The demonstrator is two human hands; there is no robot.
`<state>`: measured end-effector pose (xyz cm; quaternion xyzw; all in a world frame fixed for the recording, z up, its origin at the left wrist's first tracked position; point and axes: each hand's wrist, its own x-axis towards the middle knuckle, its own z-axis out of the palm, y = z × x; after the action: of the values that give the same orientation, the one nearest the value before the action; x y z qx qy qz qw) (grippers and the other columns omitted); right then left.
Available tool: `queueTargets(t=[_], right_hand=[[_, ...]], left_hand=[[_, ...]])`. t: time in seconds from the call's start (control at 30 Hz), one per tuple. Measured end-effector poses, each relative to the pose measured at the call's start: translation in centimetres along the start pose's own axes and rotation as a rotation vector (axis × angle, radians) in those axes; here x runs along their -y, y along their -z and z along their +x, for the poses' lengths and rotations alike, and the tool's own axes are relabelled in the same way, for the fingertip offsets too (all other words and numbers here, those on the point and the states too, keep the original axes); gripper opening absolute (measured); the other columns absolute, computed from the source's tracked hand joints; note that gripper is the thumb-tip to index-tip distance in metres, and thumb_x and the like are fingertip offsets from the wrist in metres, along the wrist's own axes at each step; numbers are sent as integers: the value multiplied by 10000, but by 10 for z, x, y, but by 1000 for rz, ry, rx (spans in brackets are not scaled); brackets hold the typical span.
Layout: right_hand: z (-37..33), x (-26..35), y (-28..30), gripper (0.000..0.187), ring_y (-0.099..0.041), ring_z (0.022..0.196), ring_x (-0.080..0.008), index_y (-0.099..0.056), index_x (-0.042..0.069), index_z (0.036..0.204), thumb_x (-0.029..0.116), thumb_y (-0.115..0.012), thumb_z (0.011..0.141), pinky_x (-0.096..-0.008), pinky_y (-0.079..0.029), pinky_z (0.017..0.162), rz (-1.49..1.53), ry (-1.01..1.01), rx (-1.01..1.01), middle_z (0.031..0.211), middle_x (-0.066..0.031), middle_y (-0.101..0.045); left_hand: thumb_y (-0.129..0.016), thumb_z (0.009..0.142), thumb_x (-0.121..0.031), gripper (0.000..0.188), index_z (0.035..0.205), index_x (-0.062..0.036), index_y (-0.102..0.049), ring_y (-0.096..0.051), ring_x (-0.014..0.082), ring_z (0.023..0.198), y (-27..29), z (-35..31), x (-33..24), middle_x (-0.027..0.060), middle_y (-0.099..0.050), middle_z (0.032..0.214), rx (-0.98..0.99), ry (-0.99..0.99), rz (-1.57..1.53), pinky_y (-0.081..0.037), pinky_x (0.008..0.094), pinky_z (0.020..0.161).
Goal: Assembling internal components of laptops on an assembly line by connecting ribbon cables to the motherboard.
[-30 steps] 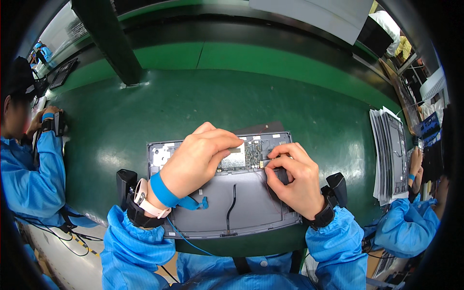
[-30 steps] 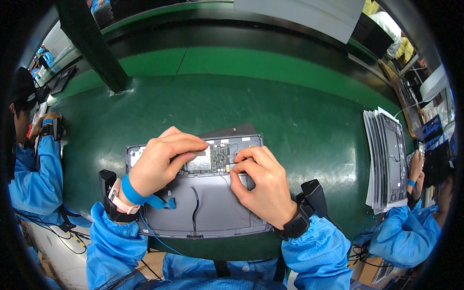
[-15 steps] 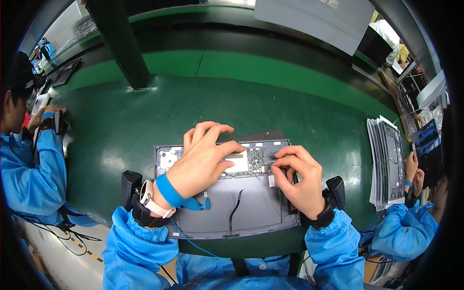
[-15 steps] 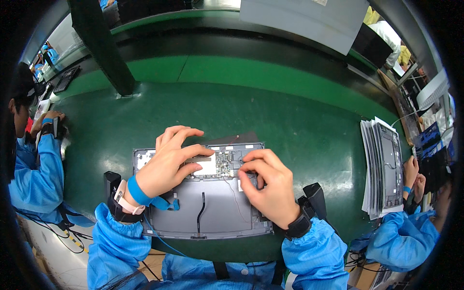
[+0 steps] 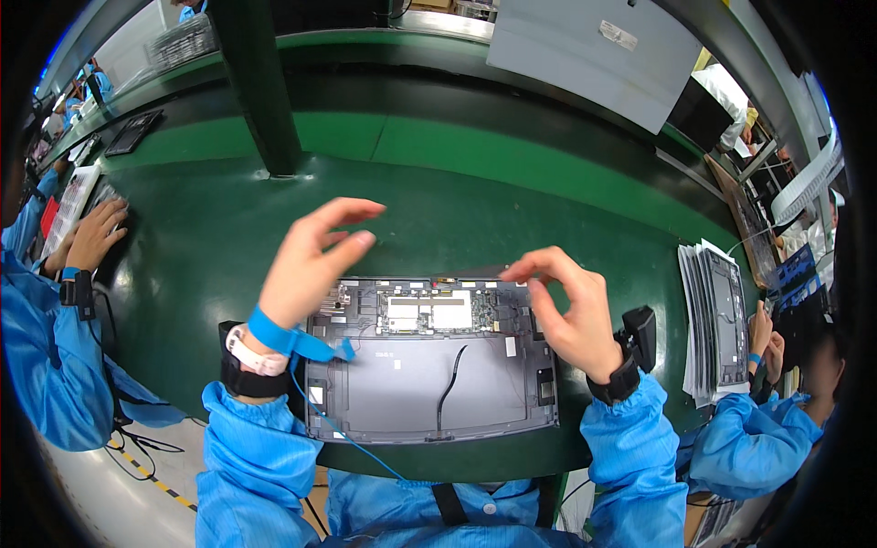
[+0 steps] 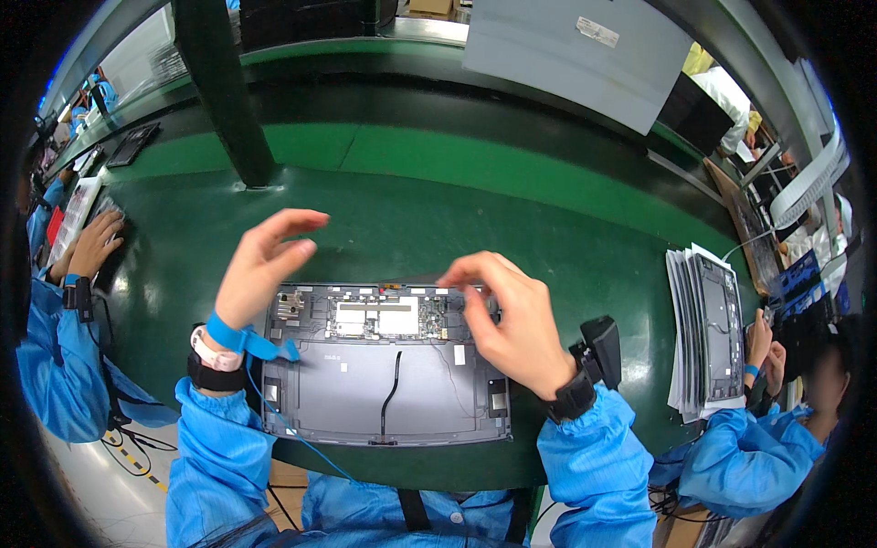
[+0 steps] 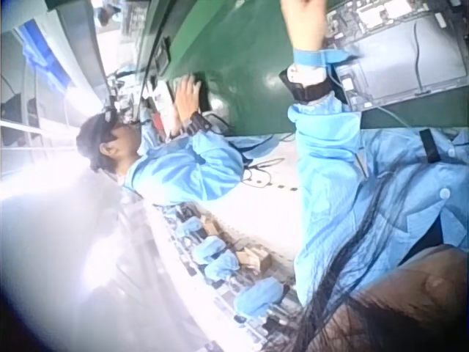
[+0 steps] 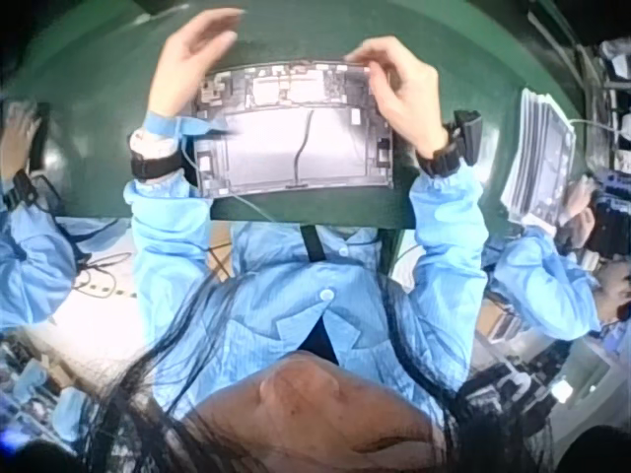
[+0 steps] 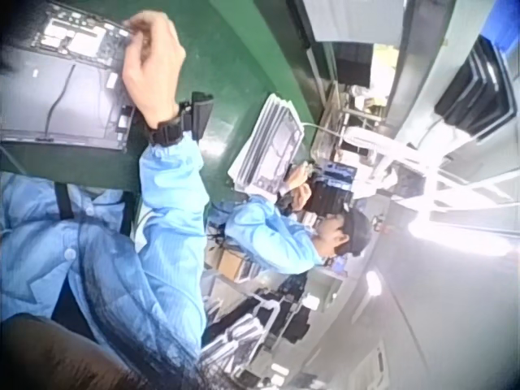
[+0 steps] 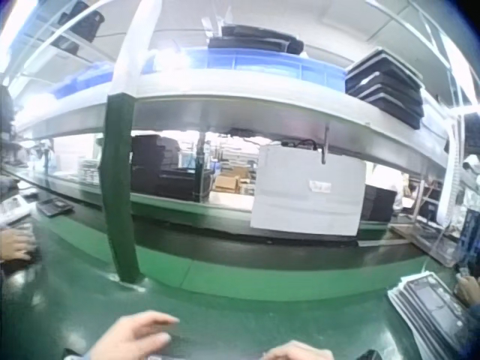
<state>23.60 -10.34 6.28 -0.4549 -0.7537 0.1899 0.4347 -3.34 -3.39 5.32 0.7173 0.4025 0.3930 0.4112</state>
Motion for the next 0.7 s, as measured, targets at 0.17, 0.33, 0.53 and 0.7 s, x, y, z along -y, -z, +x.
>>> queueTargets(t=[0.17,0.33,0.53,0.7], right_hand=[[42,5,-37,257,-585,833,-270,-630,6,914,-79,-497,711,-340,-481,726,-30,264,292,866,-110,-614],[48,-2,-78,237,-545,879,-255,-636,48,924,-25,-565,710,-355,-480,751,-81,348,380,910,-74,-565],[41,-9,-79,235,-547,903,-229,-656,82,923,1,-610,708,-339,-473,775,-85,355,419,928,-54,-574],[41,-12,-81,214,-548,909,-212,-654,82,910,33,-632,703,-336,-472,770,-148,494,409,931,-43,-580]], left_hand=[[-534,875,-82,255,1114,6,-548,-582,156,963,16,-2,43,101,-620,1042,-299,155,-265,-448,260,828],[-511,878,-77,226,1085,9,-546,-599,153,877,-4,6,57,111,-636,975,-257,185,-287,-464,252,750],[-492,901,-114,237,1095,13,-538,-588,155,901,-3,4,47,110,-630,979,-203,240,-232,-450,261,777],[-490,900,-121,235,1086,13,-544,-587,151,892,-2,4,46,107,-632,971,-190,228,-204,-448,260,774]])
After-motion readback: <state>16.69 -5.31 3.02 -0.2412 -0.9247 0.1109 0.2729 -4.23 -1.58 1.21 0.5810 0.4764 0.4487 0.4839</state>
